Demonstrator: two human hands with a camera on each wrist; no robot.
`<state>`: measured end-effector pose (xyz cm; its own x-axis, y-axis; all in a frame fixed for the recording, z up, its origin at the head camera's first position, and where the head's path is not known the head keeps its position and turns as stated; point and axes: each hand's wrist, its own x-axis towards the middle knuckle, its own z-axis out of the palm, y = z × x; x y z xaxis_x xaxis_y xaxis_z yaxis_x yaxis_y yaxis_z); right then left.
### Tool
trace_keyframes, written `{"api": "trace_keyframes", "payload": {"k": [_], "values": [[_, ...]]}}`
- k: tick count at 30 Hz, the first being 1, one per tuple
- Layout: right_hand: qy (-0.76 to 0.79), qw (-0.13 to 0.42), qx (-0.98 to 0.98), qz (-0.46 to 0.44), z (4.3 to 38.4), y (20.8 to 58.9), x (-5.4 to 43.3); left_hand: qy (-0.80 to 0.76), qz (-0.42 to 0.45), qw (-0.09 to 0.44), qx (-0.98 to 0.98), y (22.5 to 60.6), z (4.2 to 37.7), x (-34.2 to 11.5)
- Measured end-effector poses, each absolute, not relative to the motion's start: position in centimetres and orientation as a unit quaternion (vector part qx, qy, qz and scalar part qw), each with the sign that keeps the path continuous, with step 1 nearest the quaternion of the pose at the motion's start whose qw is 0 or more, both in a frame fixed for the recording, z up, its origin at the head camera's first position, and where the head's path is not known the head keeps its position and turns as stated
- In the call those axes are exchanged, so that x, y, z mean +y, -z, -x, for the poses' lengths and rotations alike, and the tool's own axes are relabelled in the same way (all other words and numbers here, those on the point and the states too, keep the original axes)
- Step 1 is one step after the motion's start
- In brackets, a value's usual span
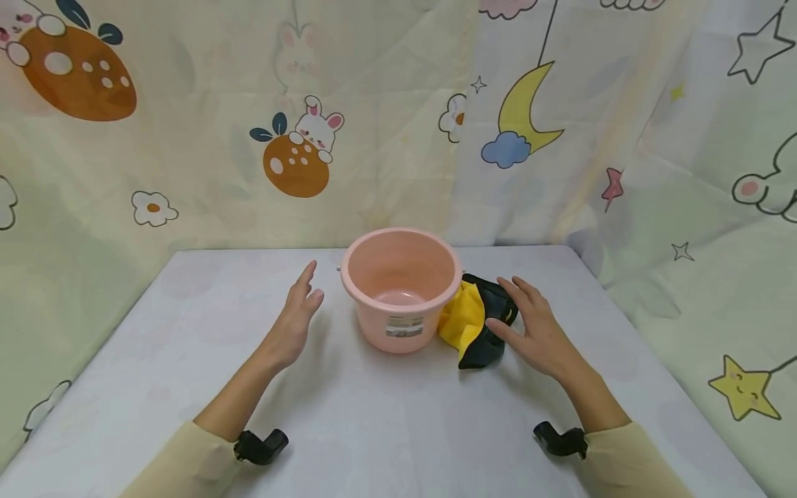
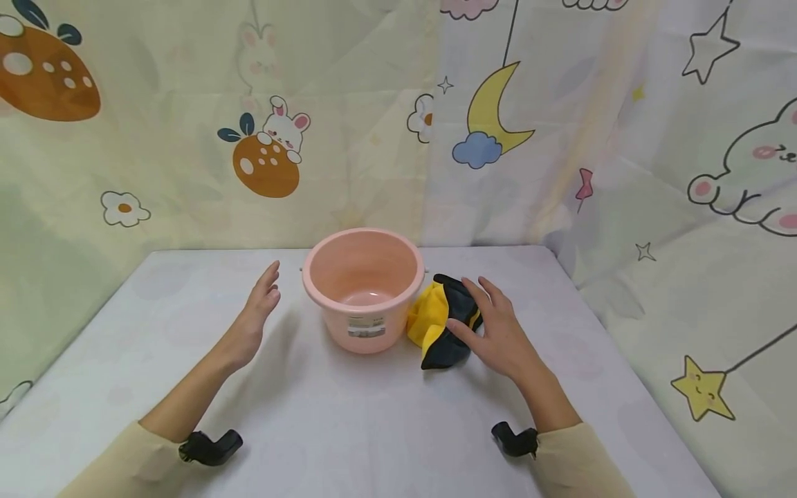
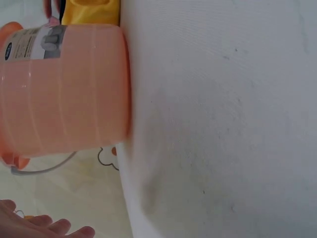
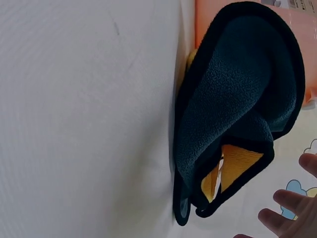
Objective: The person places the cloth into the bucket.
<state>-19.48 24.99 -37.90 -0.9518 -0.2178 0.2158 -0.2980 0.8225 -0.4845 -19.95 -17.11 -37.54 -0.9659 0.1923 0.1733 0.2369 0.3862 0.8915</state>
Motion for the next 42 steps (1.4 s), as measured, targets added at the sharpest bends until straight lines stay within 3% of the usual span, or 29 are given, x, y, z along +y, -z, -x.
{"api": "trace_keyframes", "payload": {"k": [16,35,42], "values": [[-0.255,0.036,-0.957,-0.138,19.7,38.6,24.3,0.584,0.145,0.018,-0.798,37.1,21.4,-14.1],[-0.245,-0.002,-0.961,-0.128,21.1,40.2,23.1,0.635,0.095,-0.015,-0.766,37.0,21.7,-12.8],[-0.257,0.01,-0.957,-0.133,21.7,40.8,22.9,0.66,0.086,-0.017,-0.746,36.8,21.6,-12.5]]}}
